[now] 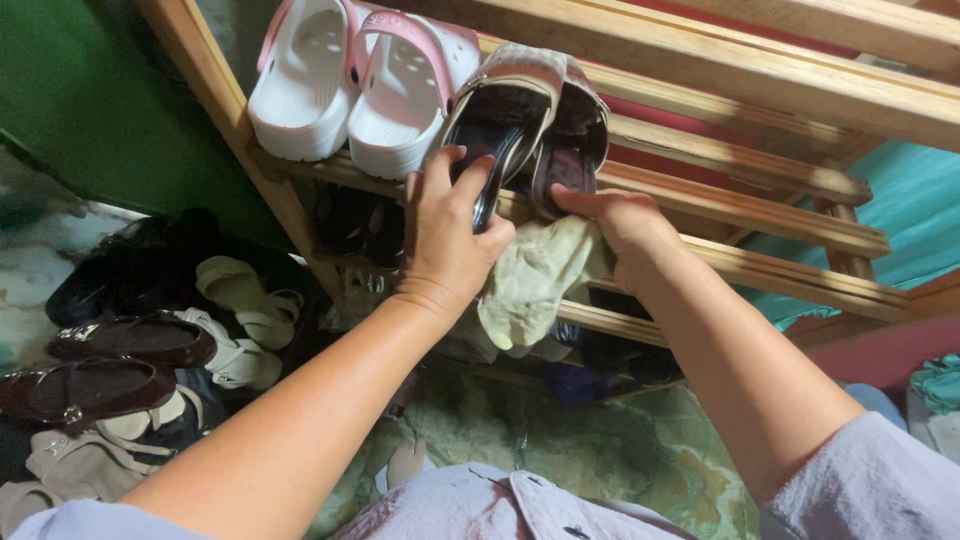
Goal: The person wipes several pairs of shoes with a cloth, handling each shoe individually and placing them back on a wooden shoe rack. The shoes include flats and high heels in various colors.
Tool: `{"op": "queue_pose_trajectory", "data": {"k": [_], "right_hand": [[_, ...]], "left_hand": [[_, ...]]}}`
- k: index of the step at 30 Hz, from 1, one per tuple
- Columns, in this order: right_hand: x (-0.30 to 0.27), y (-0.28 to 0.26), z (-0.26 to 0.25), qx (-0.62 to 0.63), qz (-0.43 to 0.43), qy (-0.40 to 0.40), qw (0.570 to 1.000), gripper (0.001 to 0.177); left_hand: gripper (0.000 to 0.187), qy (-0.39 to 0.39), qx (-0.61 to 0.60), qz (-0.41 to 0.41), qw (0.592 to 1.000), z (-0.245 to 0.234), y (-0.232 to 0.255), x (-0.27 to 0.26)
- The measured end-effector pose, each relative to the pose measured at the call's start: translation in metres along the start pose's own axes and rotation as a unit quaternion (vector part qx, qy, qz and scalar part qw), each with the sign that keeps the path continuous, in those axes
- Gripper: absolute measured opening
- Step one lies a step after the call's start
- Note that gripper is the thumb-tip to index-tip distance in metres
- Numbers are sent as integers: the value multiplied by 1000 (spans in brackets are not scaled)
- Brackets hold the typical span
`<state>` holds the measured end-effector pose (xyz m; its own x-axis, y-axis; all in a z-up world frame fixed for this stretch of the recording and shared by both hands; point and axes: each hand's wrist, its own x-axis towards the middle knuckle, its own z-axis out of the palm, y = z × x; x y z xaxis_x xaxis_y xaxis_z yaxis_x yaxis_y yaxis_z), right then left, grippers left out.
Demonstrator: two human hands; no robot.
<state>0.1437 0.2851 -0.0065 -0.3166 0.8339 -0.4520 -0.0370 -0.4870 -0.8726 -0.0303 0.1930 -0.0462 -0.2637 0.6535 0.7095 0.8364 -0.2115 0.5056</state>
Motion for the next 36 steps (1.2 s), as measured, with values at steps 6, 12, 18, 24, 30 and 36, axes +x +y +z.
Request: {"op": "queue_pose_trajectory", "data": {"k": [6, 12, 18, 24, 30, 36], "right_hand": [[-12, 0, -18, 28, -52, 33, 998, 20], [-21, 9, -18, -153, -106, 111, 976, 29], [-19, 9, -4, -149, -131, 75, 977, 26], [-17, 1, -3, -166, -110, 62, 978, 25], [-19, 6, -7, -211, -153, 44, 964, 32], [-22, 8, -10, -203, -142, 40, 968, 43]], "left_hand": [[52, -5, -5, -10, 1000, 12, -1, 15], [58, -103, 35, -4, 994, 31, -1, 32], [67, -133, 20, 5, 991, 29, -14, 32], [56, -175, 44, 0, 984, 30, -16, 32], [68, -206, 72, 9, 976, 18, -12, 28], [78, -271, 51, 19, 961, 6, -25, 31]]}}
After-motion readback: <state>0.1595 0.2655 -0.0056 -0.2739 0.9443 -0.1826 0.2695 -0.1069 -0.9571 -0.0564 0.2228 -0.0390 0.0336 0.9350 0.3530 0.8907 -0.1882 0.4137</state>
